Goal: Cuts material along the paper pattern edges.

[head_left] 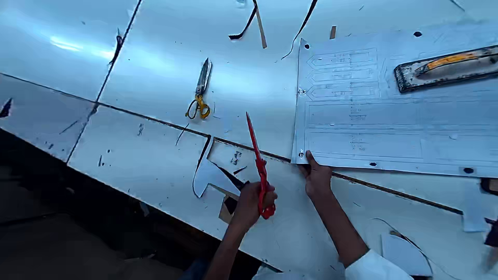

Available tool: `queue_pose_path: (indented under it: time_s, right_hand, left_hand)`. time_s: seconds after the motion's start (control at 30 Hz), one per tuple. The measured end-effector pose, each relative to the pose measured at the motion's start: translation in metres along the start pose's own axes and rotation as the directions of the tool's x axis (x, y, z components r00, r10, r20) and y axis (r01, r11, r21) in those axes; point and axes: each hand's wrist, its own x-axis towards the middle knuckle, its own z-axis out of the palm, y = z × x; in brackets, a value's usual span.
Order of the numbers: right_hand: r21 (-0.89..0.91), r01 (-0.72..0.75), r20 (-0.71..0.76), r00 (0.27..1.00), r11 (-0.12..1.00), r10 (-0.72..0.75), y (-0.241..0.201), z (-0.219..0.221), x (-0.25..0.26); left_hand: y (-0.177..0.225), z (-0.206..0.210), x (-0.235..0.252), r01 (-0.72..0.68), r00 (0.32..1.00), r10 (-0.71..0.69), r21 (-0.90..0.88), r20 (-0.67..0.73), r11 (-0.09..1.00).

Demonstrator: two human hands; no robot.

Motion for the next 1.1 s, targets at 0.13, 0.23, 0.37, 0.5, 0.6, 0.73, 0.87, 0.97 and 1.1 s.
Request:
queue_pose_path:
  time_s: [0.13,0.23,0.37,0.5,0.6,0.73,0.87,0.97,1.1]
  right_hand:
    - [-0.043,-0.048,0.046,0.998,0.998,0.05,-0.007,-0.004,-0.001]
    - [-0.105,-0.08,0.105,0.99,0.991,0.091,-0.009,-0.006,-0.003]
    - [-0.158,-0.086,0.164,0.98,0.984,0.112,-0.007,-0.008,-0.001]
    - [-0.19,-0.071,0.207,0.972,0.979,0.11,-0.008,-0.01,0.002]
    - [-0.205,-0.086,0.206,0.97,0.975,0.129,-0.007,-0.012,0.003]
    - [-0.198,-0.083,0.196,0.973,0.977,0.122,-0.005,-0.013,0.003]
    - [-0.205,-0.077,0.194,0.974,0.976,0.118,-0.004,-0.013,0.005]
    - [-0.225,-0.06,0.193,0.976,0.973,0.105,-0.004,-0.014,0.003]
    - [-0.236,-0.043,0.179,0.98,0.971,0.087,0.0,-0.013,0.003]
  left_hand:
    - [-0.036,0.031,-0.06,0.203,0.978,-0.204,0.02,0.046,0.979]
    - [-0.043,0.051,-0.081,0.27,0.957,-0.283,0.156,0.07,0.95]
    - [-0.033,0.068,-0.077,0.294,0.938,-0.342,0.403,0.052,0.867]
    - [-0.009,0.075,-0.065,0.309,0.929,-0.369,0.498,0.023,0.81]
    - [0.002,0.08,-0.059,0.306,0.933,-0.359,0.526,-0.001,0.794]
    - [0.007,0.089,-0.051,0.316,0.935,-0.354,0.534,-0.033,0.784]
    - [0.005,0.092,-0.048,0.324,0.935,-0.352,0.522,-0.048,0.789]
    - [0.003,0.091,-0.049,0.318,0.934,-0.357,0.517,-0.026,0.795]
    - [0.002,0.092,-0.048,0.323,0.934,-0.356,0.509,-0.033,0.798]
